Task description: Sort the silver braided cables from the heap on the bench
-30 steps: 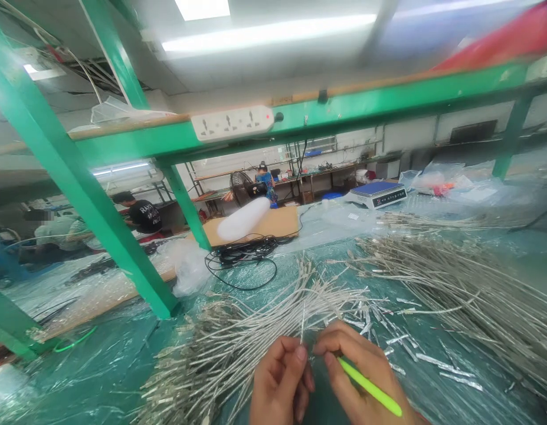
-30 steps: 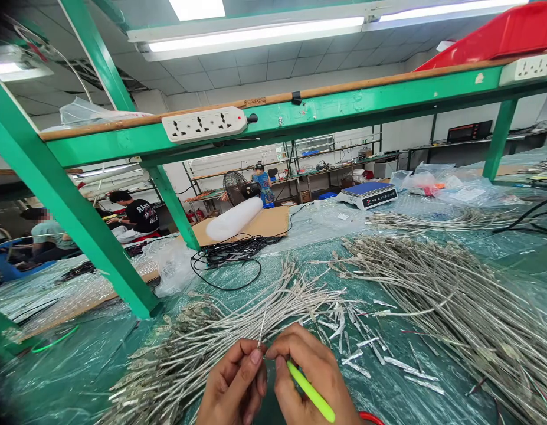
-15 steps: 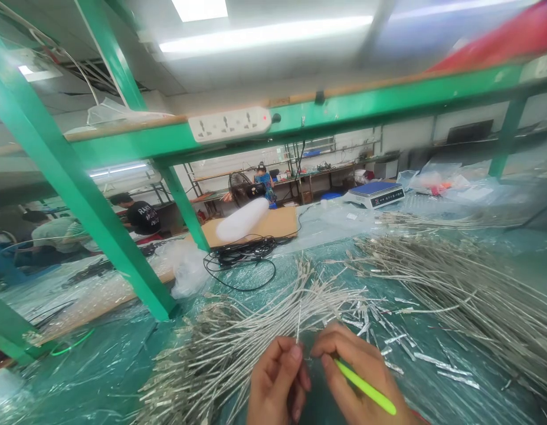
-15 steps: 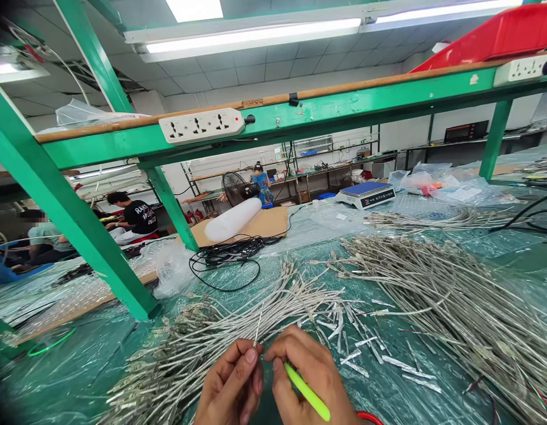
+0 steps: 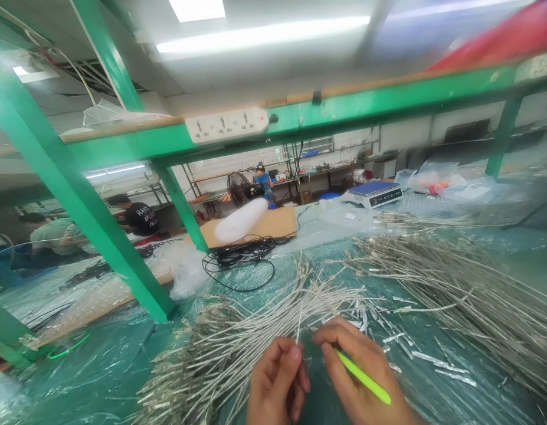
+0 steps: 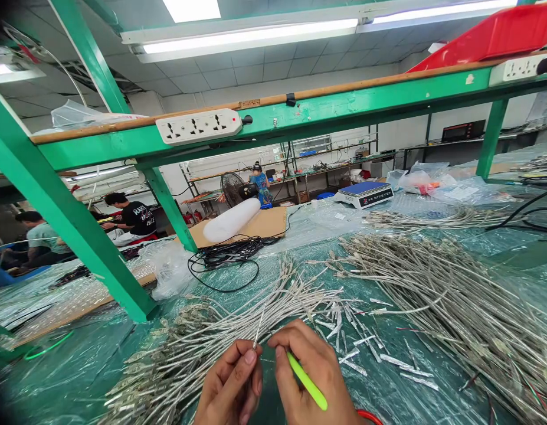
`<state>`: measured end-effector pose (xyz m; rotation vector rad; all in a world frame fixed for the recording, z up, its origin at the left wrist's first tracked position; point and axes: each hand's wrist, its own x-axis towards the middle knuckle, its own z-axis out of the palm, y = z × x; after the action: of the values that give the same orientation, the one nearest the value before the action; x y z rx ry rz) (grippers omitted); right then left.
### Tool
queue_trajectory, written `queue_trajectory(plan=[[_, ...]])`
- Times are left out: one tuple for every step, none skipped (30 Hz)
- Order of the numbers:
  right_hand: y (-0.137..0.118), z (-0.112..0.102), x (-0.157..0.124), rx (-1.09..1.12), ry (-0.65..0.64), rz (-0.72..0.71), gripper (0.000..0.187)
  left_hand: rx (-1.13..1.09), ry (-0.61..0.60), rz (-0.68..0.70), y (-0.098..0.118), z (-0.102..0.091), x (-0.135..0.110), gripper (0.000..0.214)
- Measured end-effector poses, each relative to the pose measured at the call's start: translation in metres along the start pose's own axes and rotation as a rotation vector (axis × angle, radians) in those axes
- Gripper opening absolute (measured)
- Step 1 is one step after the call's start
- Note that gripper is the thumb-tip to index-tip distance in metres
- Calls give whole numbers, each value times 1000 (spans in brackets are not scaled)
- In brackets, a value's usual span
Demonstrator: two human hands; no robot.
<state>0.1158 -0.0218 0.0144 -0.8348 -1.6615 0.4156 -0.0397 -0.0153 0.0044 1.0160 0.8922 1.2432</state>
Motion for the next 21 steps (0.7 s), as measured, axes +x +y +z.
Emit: queue_trajectory(plan=[[-1, 0, 1, 7, -25, -16, 15, -4, 9, 3, 0, 0, 0, 33], [-1, 0, 1, 11, -55, -30, 15, -9, 18, 6, 1, -1, 1, 33], [-1, -1, 1, 12, -79, -40, 15, -14, 25, 8, 1, -1, 1, 33], [-1, -1, 1, 8, -87, -41, 15, -18, 27, 6, 1, -1, 1, 32], [-1, -1, 2, -1, -77, -31, 15, -19, 25, 3, 1, -1, 1, 32], [0, -1, 2, -11, -52, -16, 15, -17, 20, -1, 1, -1, 1, 33], [0, -1, 1, -21, -25, -3, 15, -11, 15, -3, 1, 0, 1, 33], [0, -1, 1, -29, -1, 6, 16, -4, 12, -4, 1, 1, 1, 34], [0, -1, 1, -35, 14, 8, 16, 2, 13, -1, 1, 1, 1, 35], [1, -1, 1, -37, 15, 4, 16, 6, 18, 3, 2, 2, 0, 36], [1, 0, 0, -34, 9, -7, 16, 10, 28, 8, 2, 2, 0, 37], [2, 1, 0, -27, 2, -23, 17, 17, 42, 13, 3, 3, -1, 38], [2, 2, -1, -18, -6, -41, 17, 28, 58, 17, 3, 3, -1, 38], [3, 3, -1, -10, -9, -60, 17, 39, 77, 23, 4, 4, -1, 39], [3, 4, -2, -6, -7, -75, 17, 51, 99, 31, 5, 4, -1, 39], [4, 4, -2, -9, -5, -85, 17, 60, 123, 39, 5, 5, -1, 39], [4, 5, -2, -16, -14, -94, 16, 66, 148, 47, 5, 5, 0, 38], [4, 5, -3, -25, -24, -100, 16, 69, 176, 54, 5, 6, 1, 39], [5, 6, -3, -32, -31, -105, 16, 69, 205, 61, 5, 6, 1, 39], [5, 6, -3, -34, -36, -111, 16, 74, 238, 69, 5, 6, 2, 40], [5, 7, -4, -31, -37, -117, 16, 85, 270, 79, 5, 5, 3, 42]])
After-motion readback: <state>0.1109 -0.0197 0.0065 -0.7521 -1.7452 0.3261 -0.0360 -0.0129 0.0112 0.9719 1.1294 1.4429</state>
